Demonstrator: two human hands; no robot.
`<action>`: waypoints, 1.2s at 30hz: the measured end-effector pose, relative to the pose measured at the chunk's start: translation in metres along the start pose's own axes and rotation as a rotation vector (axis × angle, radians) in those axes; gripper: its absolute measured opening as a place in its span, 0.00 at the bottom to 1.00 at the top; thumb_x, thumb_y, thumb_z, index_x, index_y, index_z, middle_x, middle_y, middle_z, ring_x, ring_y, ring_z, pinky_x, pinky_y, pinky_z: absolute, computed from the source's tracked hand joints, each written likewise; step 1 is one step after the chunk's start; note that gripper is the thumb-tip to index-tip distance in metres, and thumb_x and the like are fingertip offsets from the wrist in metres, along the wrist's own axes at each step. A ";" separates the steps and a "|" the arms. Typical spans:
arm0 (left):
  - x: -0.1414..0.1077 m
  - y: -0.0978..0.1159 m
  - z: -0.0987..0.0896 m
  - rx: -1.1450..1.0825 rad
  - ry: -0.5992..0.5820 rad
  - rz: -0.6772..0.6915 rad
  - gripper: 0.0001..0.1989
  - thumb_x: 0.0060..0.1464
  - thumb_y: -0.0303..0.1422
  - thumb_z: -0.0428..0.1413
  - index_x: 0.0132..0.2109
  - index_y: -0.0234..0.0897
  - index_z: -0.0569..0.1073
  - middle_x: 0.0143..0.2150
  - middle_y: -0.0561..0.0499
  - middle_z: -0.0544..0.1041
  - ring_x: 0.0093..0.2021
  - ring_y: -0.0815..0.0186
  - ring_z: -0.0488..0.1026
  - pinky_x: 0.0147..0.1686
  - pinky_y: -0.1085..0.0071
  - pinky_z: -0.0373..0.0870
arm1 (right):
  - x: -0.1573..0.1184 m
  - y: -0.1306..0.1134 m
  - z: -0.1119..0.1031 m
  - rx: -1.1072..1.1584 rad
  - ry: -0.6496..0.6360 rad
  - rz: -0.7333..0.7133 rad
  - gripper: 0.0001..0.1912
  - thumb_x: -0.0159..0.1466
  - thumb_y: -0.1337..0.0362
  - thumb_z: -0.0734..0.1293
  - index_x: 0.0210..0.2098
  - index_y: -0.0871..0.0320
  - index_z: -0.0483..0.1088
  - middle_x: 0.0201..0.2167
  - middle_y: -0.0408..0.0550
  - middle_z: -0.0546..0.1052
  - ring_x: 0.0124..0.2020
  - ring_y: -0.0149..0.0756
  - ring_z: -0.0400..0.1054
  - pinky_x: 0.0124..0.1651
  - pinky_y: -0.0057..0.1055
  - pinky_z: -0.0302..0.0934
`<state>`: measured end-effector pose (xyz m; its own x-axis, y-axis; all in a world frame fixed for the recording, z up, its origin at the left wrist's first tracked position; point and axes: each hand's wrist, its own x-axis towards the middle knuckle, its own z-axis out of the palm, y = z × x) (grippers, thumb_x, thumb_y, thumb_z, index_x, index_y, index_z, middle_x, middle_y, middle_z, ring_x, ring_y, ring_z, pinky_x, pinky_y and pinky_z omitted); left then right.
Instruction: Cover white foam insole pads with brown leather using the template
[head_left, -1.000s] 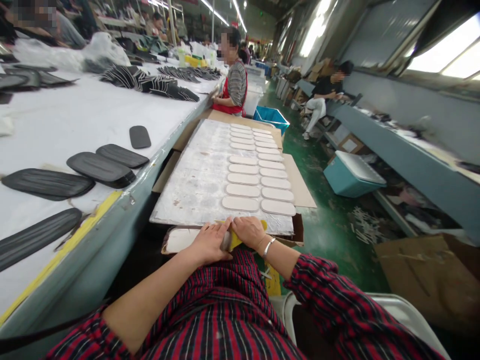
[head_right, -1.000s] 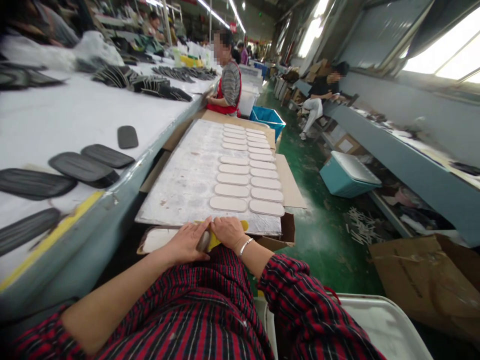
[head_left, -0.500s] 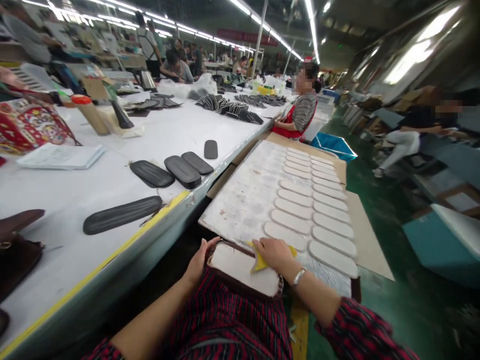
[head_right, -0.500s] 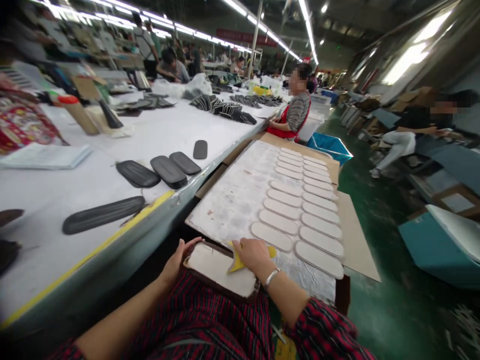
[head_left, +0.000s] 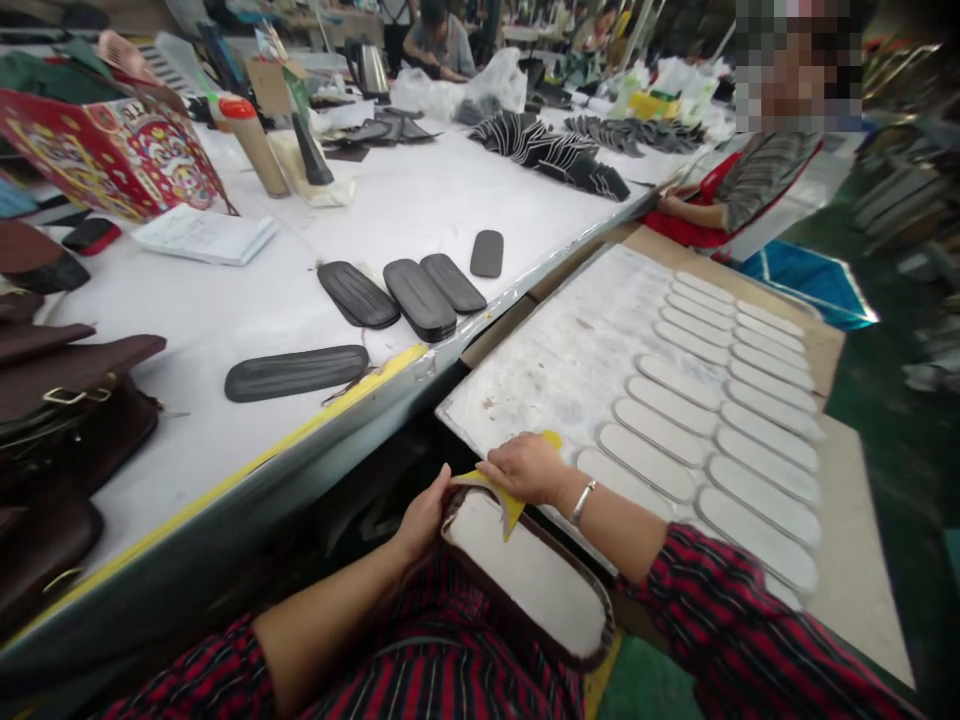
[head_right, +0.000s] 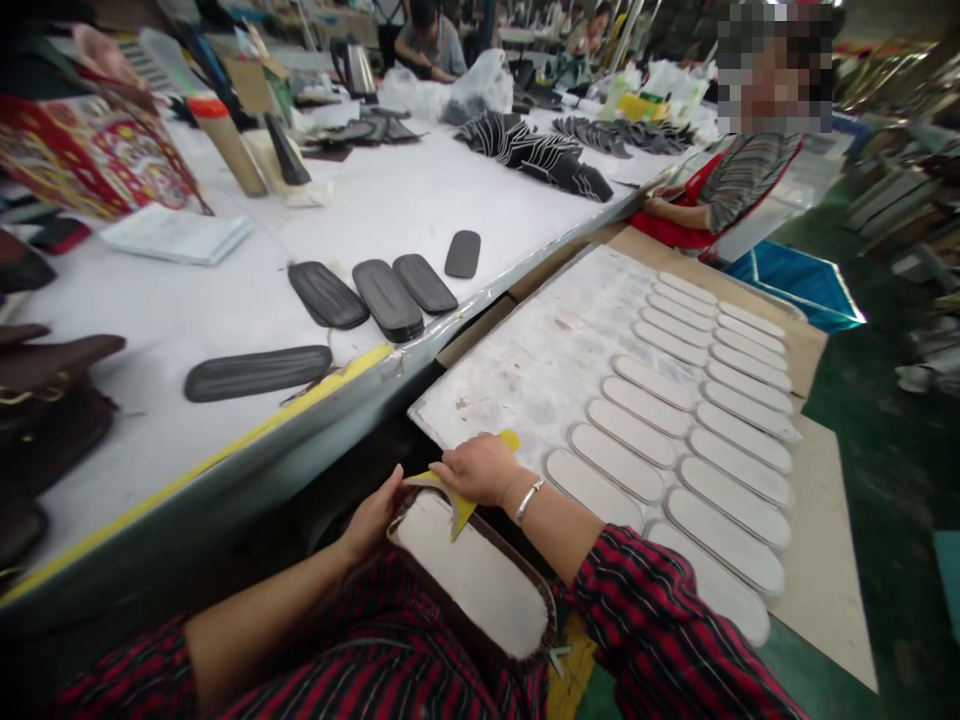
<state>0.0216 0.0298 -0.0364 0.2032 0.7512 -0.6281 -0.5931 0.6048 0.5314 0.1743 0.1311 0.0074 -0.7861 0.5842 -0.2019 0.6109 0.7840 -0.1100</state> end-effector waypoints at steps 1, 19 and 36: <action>-0.001 -0.001 -0.001 0.007 0.038 0.013 0.26 0.50 0.49 0.50 0.41 0.30 0.76 0.35 0.44 0.78 0.37 0.59 0.74 0.36 0.68 0.68 | 0.002 0.001 0.000 0.008 0.002 -0.032 0.30 0.66 0.50 0.45 0.29 0.58 0.72 0.26 0.50 0.76 0.29 0.37 0.69 0.33 0.31 0.51; -0.016 0.021 0.001 0.501 -0.241 0.087 0.21 0.53 0.42 0.49 0.51 0.38 0.70 0.53 0.49 0.71 0.54 0.56 0.64 0.53 0.63 0.57 | -0.056 -0.007 -0.010 0.215 -0.183 0.187 0.30 0.65 0.48 0.45 0.33 0.55 0.73 0.31 0.52 0.77 0.34 0.40 0.69 0.37 0.31 0.54; -0.013 0.026 -0.018 0.409 -0.393 -0.004 0.21 0.47 0.32 0.58 0.50 0.34 0.70 0.43 0.44 0.77 0.40 0.61 0.73 0.42 0.67 0.66 | -0.200 -0.140 -0.015 1.874 0.173 0.717 0.21 0.59 0.53 0.61 0.49 0.54 0.58 0.36 0.49 0.72 0.28 0.34 0.71 0.23 0.25 0.62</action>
<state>-0.0107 0.0312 -0.0246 0.5263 0.7432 -0.4132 -0.2571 0.6022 0.7558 0.2444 -0.0922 0.0776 -0.3321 0.7309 -0.5962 -0.0093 -0.6346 -0.7728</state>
